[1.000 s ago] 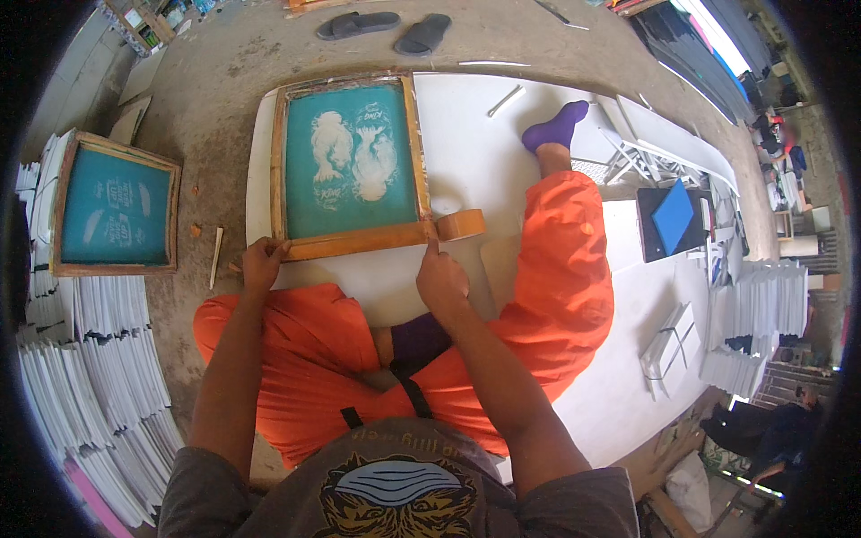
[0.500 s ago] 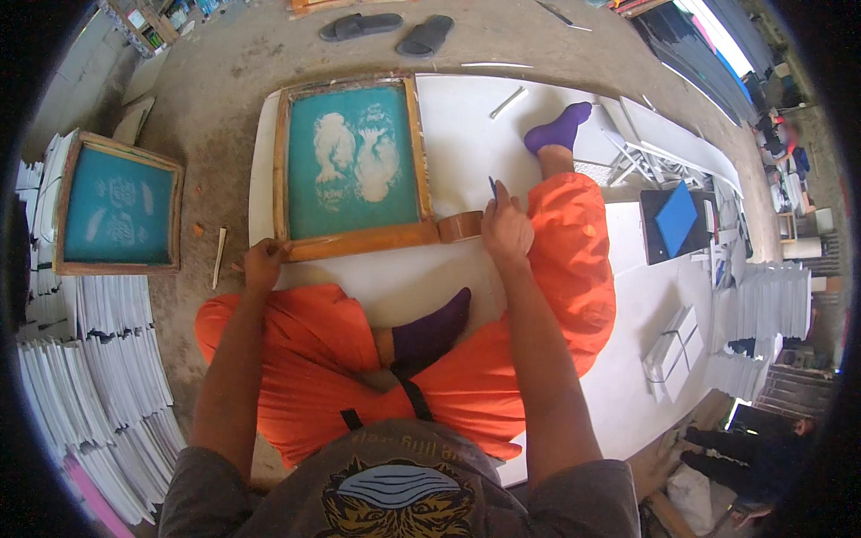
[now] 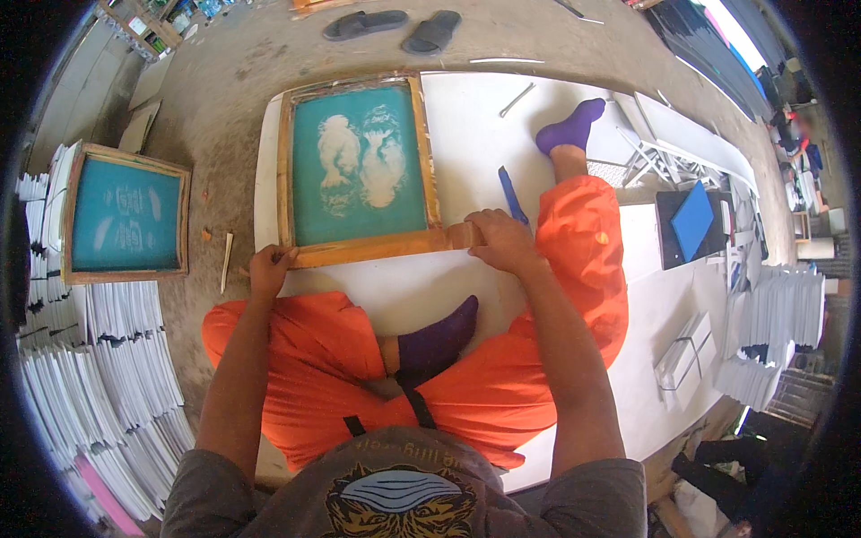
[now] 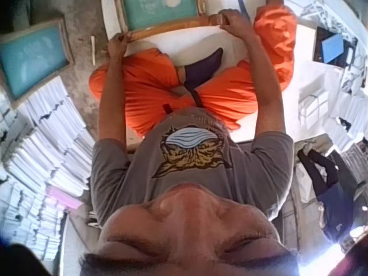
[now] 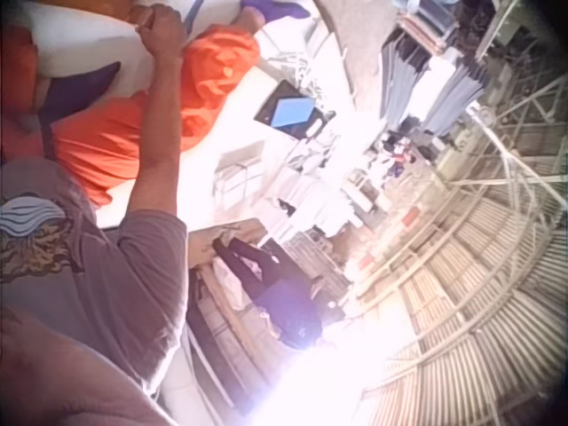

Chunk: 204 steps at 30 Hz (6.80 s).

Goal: The person sits on the floor and applies masking tape to the edges of a wooden screen printing frame. They repeatedly tear off strips of tape and press them onto the frame's perimeter to seal the edges.

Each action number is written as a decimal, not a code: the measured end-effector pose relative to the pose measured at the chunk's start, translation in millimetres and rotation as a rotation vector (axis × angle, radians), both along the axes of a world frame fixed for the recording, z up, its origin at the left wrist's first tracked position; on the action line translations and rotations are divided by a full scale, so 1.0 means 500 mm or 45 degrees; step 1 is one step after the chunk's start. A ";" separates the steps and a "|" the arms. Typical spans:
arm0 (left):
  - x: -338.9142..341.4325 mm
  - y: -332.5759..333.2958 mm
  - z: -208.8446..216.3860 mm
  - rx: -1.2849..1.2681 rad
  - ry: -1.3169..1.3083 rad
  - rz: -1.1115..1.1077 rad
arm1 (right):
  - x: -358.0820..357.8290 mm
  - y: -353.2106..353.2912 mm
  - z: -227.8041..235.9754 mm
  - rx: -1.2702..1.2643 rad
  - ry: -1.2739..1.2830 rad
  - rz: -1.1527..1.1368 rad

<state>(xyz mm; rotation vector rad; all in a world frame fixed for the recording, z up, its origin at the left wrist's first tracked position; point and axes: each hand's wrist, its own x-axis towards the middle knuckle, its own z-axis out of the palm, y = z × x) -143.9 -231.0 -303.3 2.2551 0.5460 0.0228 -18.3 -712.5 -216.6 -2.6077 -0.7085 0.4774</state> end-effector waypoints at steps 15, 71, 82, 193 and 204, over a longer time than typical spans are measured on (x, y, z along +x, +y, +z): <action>-0.012 0.012 -0.018 -0.074 0.024 0.061 | 0.092 -0.052 0.089 0.048 0.047 -0.055; 0.088 -0.081 0.673 -0.203 -0.257 -0.817 | -0.032 0.282 0.031 1.090 1.147 0.151; 0.058 -0.001 0.537 -0.422 -0.198 -0.468 | -0.036 0.148 0.001 1.017 0.937 -0.234; 0.085 0.014 0.145 0.371 0.122 -0.632 | 0.051 0.188 -0.054 -0.047 0.149 0.004; 0.090 0.015 0.130 0.672 0.023 -0.786 | 0.069 0.208 -0.043 -0.224 0.138 0.106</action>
